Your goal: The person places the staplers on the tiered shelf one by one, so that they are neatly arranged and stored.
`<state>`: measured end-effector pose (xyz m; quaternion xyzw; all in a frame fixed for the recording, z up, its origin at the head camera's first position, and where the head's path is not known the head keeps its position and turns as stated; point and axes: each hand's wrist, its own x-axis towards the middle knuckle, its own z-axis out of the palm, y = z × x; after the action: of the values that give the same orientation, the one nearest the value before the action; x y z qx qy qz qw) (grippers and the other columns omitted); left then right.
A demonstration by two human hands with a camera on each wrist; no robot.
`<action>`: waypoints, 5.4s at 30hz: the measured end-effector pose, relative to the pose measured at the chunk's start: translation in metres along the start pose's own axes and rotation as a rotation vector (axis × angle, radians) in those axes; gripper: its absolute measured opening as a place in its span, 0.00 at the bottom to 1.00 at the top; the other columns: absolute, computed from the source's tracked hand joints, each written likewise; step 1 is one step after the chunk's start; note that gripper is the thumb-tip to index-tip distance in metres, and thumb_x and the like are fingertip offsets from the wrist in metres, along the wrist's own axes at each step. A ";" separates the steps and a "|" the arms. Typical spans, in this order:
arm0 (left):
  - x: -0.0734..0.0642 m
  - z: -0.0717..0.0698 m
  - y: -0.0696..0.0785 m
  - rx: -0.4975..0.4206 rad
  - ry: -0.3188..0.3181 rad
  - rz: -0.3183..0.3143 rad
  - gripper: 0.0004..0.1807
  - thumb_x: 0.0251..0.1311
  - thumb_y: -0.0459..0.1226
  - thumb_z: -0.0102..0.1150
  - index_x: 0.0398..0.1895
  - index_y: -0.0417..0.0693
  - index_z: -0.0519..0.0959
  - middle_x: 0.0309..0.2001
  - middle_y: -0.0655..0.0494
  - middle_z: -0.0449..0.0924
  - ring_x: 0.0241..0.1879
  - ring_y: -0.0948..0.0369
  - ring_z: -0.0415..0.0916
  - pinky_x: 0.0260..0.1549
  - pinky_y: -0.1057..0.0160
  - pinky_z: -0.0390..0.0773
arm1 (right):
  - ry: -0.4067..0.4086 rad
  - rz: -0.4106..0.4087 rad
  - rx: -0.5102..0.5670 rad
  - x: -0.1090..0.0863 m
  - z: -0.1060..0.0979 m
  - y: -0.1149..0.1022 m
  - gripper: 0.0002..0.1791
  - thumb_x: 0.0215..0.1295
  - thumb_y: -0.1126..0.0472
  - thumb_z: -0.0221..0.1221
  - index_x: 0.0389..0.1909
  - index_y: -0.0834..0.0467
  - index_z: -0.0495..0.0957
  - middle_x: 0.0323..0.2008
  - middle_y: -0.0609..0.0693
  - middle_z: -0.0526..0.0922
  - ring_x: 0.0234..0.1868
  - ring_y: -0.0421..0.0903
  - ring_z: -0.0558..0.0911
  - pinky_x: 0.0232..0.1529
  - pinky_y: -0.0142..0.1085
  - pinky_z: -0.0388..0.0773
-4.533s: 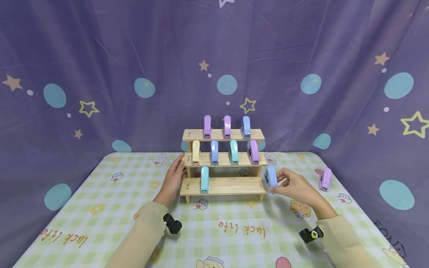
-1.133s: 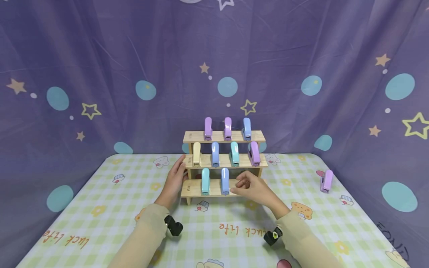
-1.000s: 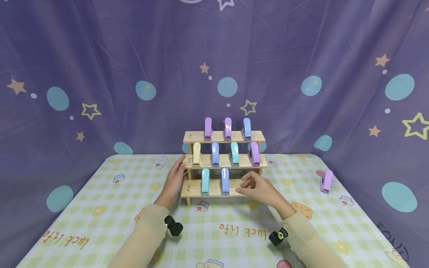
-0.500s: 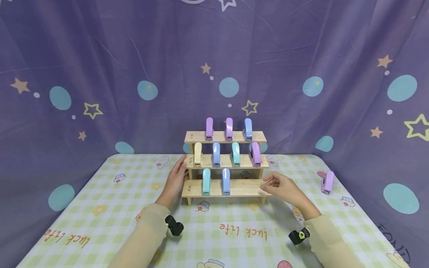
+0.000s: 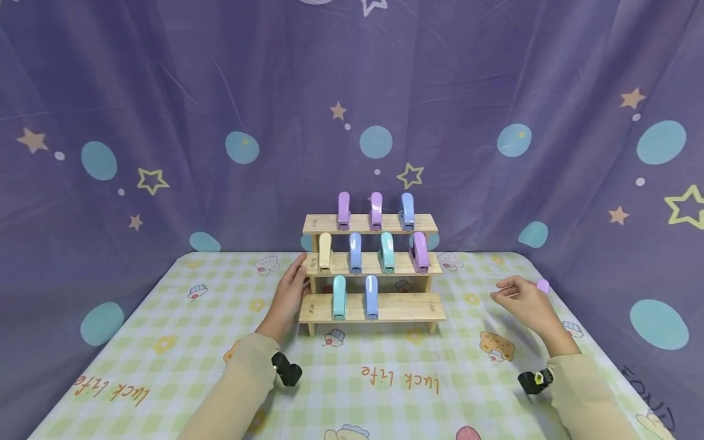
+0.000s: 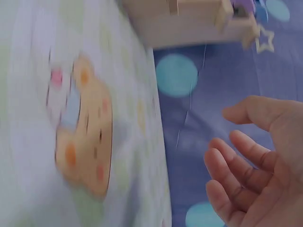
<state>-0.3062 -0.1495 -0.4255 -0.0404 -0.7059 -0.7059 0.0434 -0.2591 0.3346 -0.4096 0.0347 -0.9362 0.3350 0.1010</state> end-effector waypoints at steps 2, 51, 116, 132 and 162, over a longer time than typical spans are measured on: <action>0.000 0.000 0.000 0.000 0.001 -0.002 0.28 0.81 0.46 0.37 0.80 0.59 0.54 0.76 0.51 0.56 0.70 0.50 0.63 0.68 0.56 0.67 | 0.027 0.029 -0.027 -0.001 -0.006 0.010 0.22 0.70 0.49 0.62 0.50 0.64 0.77 0.42 0.58 0.86 0.45 0.58 0.84 0.37 0.38 0.80; 0.000 0.001 0.003 -0.039 -0.012 0.008 0.29 0.81 0.45 0.38 0.81 0.56 0.53 0.77 0.47 0.55 0.72 0.48 0.59 0.70 0.54 0.63 | 0.017 0.379 0.209 0.004 -0.019 0.096 0.43 0.70 0.50 0.60 0.66 0.81 0.55 0.53 0.73 0.75 0.34 0.38 0.76 0.27 0.32 0.78; -0.002 0.002 0.003 0.009 -0.006 0.013 0.28 0.81 0.46 0.36 0.81 0.57 0.53 0.77 0.47 0.55 0.71 0.47 0.60 0.69 0.53 0.65 | -0.349 -0.123 0.260 0.002 0.031 -0.076 0.26 0.60 0.54 0.70 0.50 0.65 0.71 0.41 0.55 0.79 0.36 0.48 0.81 0.37 0.39 0.81; 0.001 0.000 0.004 -0.050 -0.029 -0.024 0.29 0.81 0.43 0.35 0.81 0.53 0.50 0.77 0.45 0.52 0.73 0.47 0.57 0.71 0.53 0.62 | -0.343 -0.143 0.305 0.012 0.073 -0.100 0.24 0.58 0.51 0.73 0.46 0.60 0.72 0.41 0.53 0.78 0.38 0.47 0.80 0.39 0.40 0.80; -0.003 0.001 0.007 -0.024 -0.021 -0.003 0.29 0.81 0.45 0.37 0.81 0.54 0.51 0.77 0.46 0.54 0.72 0.47 0.59 0.70 0.54 0.63 | -0.245 -0.093 0.302 0.017 0.101 -0.113 0.22 0.58 0.53 0.73 0.44 0.59 0.74 0.38 0.51 0.80 0.38 0.46 0.78 0.39 0.38 0.79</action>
<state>-0.3023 -0.1489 -0.4186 -0.0475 -0.6979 -0.7138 0.0345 -0.2778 0.1838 -0.4123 0.1333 -0.8780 0.4598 -0.0049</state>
